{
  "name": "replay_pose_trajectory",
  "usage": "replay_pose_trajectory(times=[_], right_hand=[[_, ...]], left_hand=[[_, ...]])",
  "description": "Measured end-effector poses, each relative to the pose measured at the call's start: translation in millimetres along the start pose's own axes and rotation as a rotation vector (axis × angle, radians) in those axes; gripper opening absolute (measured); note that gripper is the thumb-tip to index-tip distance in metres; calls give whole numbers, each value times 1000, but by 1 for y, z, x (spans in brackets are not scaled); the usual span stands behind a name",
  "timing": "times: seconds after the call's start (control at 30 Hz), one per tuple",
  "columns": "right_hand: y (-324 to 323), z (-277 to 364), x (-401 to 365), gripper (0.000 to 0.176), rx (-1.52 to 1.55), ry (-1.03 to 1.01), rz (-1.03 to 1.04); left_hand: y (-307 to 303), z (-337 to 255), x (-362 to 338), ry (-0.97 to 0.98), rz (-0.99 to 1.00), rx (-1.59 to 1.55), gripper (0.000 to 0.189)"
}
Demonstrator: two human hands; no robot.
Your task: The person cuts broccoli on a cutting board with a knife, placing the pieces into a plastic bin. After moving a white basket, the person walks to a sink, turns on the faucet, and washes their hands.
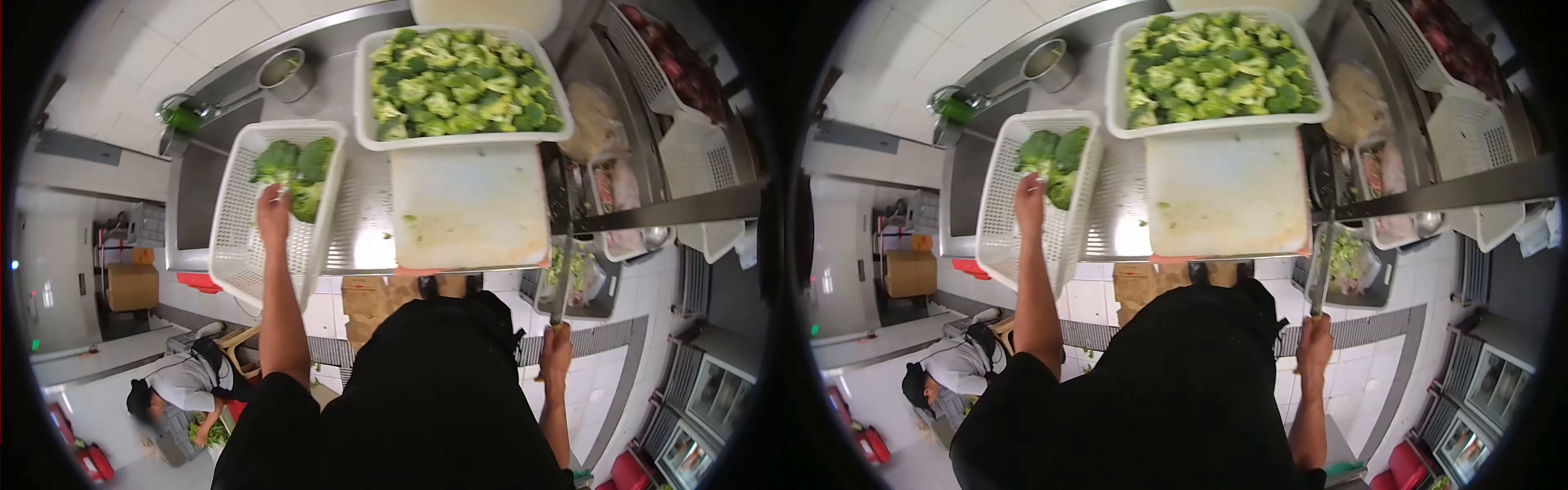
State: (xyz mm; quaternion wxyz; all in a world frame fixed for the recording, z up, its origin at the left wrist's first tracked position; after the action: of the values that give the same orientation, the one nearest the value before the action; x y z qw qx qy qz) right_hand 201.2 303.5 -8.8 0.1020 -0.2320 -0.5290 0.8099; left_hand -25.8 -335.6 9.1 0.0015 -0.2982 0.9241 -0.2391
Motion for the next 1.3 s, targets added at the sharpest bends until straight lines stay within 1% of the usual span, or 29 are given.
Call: replay_pose_trajectory(times=[0.03, 0.07, 0.1, 0.13, 0.17, 0.23, 0.3, 0.37, 0.4, 0.43, 0.5, 0.57, 0.63, 0.7, 0.73, 0.77, 0.8, 0.83, 0.9, 0.93, 0.97, 1.0, 1.07, 1.1, 1.17, 1.3], right_hand=[[-4, 2, -6, 27, 28, -23, -22], [-8, 9, -7, 27, 35, -32, -22], [-12, 14, -8, 26, 97, 14, 72], [-15, 19, -7, 26, 156, 58, 167], [-16, 27, -4, 26, 156, 49, 162], [-16, 45, 5, 27, 223, 101, 239], [-21, 56, 13, 28, 209, 37, 240], [-21, 66, 23, 29, 196, -58, 211], [-17, 60, 28, 29, 179, -89, 190], [-20, 65, 29, 29, 174, -88, 189], [-34, 80, 32, 30, 261, -91, 264], [-36, 85, 38, 30, 237, -95, 249], [-42, 96, 42, 34, 234, -109, 331], [-40, 96, 44, 38, 216, -122, 314], [-48, 103, 42, 41, 189, -99, 341], [-50, 103, 40, 41, 131, -137, 331], [-55, 104, 36, 42, 112, -115, 377], [-64, 108, 31, 43, 97, -94, 426], [-94, 128, 20, 40, 80, -10, 582], [-92, 122, 14, 40, 71, -44, 571], [-90, 116, 8, 40, 61, -78, 563], [-90, 113, 3, 40, 67, -58, 571], [-93, 114, -4, 41, -91, -148, 571], [-95, 115, -7, 41, -84, -137, 578], [-98, 120, -9, 40, -85, -150, 632], [-96, 122, -7, 36, -85, -200, 654]], left_hand=[[7, -1, 3, -28, 40, 109, 51], [16, -7, -2, 57, 55, 188, 54], [24, 14, 5, -71, 150, 111, 58], [27, -9, -4, -314, 172, -196, 58], [29, -34, -14, -555, 189, -508, 59], [20, -21, -10, -564, 139, -569, 60], [3, -2, -9, -577, 88, -616, 61], [-12, 9, -5, -259, 58, -708, 59], [-18, -4, -9, -144, 52, -792, 57], [-21, -29, -15, -92, 64, -914, 57], [-18, -82, -28, -65, 184, -897, 58], [10, -114, -47, -50, 310, -804, 59], [59, -122, -69, 1, 410, -695, 59], [115, -127, -98, 149, 473, -563, 56], [138, -133, -114, 182, 463, -471, 56], [158, -140, -130, 217, 455, -377, 55], [174, -144, -143, 153, 468, -283, 56], [184, -147, -154, 146, 502, -286, 56], [197, -154, -169, 199, 610, 99, 63], [197, -158, -174, 213, 663, 161, 73], [197, -161, -173, 212, 688, 163, 73], [195, -163, -171, 207, 728, 177, 74], [194, -157, -164, 236, 766, 199, 75], [195, -157, -165, 234, 779, 205, 75], [197, -160, -164, 225, 746, 209, 74], [200, -163, -168, 199, 732, 200, 73]])
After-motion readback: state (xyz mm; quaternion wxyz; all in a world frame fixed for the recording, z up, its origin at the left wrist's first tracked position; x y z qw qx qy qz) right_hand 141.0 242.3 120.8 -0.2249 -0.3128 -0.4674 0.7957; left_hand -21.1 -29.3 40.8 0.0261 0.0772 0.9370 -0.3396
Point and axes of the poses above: each hand's wrist, its own x-axis towards the middle knuckle, its own y-axis out of the palm, z = x × y, the point moved 1 cm from there along x, towards the middle knuckle, and after that the axes turned 13 degrees about -x, right-handed, at the moved point
